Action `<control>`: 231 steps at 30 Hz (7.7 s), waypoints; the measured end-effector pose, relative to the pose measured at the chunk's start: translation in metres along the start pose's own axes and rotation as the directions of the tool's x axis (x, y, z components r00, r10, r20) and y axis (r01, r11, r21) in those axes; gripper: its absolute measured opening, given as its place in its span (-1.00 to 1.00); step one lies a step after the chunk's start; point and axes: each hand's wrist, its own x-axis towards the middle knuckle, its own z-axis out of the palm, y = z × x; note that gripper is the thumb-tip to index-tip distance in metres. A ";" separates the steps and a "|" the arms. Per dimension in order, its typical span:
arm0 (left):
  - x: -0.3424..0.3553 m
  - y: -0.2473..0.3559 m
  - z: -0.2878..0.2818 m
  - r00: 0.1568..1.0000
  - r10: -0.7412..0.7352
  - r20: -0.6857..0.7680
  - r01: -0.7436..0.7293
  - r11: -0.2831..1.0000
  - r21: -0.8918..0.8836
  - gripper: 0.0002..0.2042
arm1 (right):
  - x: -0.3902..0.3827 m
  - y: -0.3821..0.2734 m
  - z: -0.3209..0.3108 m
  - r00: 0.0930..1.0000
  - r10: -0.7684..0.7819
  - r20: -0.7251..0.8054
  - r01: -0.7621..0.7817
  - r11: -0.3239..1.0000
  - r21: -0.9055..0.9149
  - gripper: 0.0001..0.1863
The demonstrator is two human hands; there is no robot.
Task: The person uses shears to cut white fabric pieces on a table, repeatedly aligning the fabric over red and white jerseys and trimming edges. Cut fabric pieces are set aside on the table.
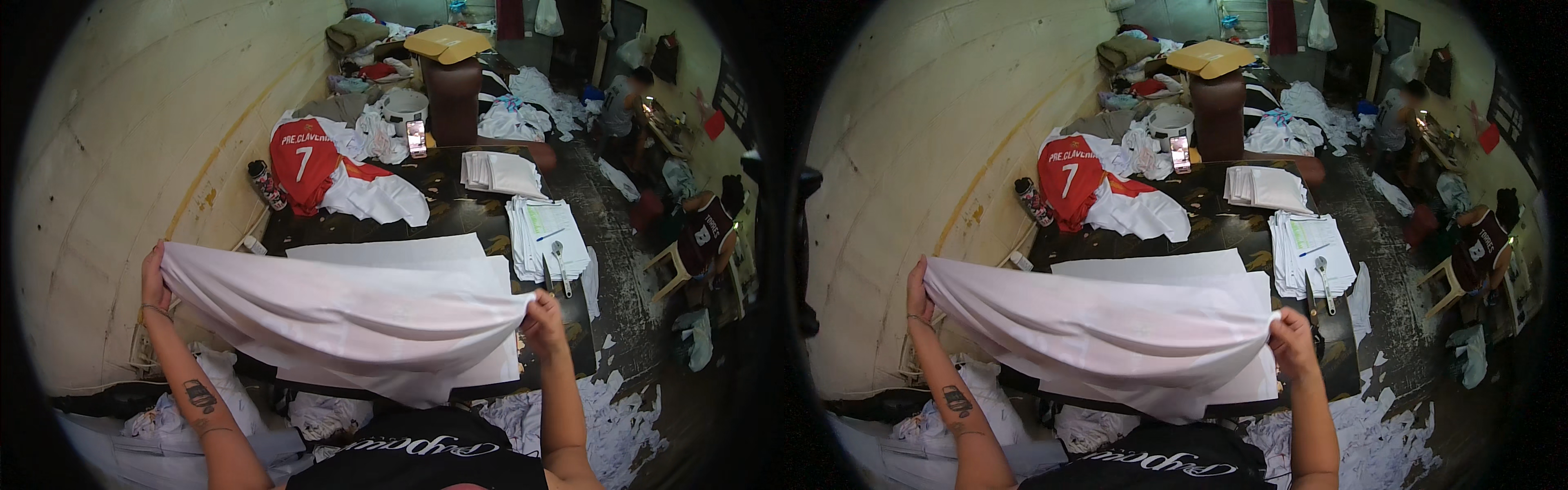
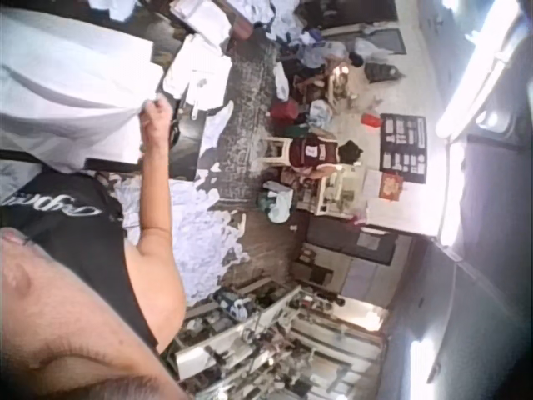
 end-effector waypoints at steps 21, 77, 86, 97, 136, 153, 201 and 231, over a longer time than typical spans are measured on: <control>0.018 -0.065 -0.013 0.993 -0.094 -0.068 0.070 0.953 -0.296 -0.62 | 0.078 -0.141 0.054 0.957 -0.289 -0.031 0.235 0.831 -0.504 -0.67; 0.140 0.016 0.051 0.813 0.572 0.105 -0.485 0.568 0.665 -0.74 | 0.138 -0.332 0.103 0.741 -0.454 0.495 0.317 -0.413 -0.854 -0.76; 0.023 -0.171 -0.048 0.880 0.476 -0.005 -0.416 0.774 0.478 -0.76 | -0.010 -0.155 -0.001 0.929 -0.369 0.003 0.112 0.273 -0.956 -0.88; -0.152 -0.443 -0.011 0.934 -0.274 -0.230 0.337 0.888 0.313 -0.82 | -0.131 0.148 -0.121 0.631 -0.049 -0.774 -0.547 0.681 -0.488 -0.74; -0.172 -0.414 0.094 0.910 0.243 -0.335 0.214 0.418 0.883 -0.56 | -0.107 0.134 -0.097 0.955 0.001 -0.297 -0.275 -0.370 -0.887 -0.48; 0.036 -0.456 0.127 0.993 0.100 0.054 -0.106 0.644 0.758 -0.88 | 0.083 0.205 -0.130 0.986 -0.166 -0.029 -0.067 -0.231 -0.971 -0.65; -0.310 -0.353 0.468 0.217 0.139 0.966 -0.724 0.687 0.063 -0.82 | -0.357 0.017 -0.143 0.497 0.843 -0.205 -0.864 0.502 -0.030 -0.17; -0.231 -0.370 0.493 -0.341 0.302 0.890 -0.678 0.577 -0.455 -0.41 | -0.204 0.169 0.045 0.190 0.324 -0.927 -0.884 0.467 -0.018 -0.27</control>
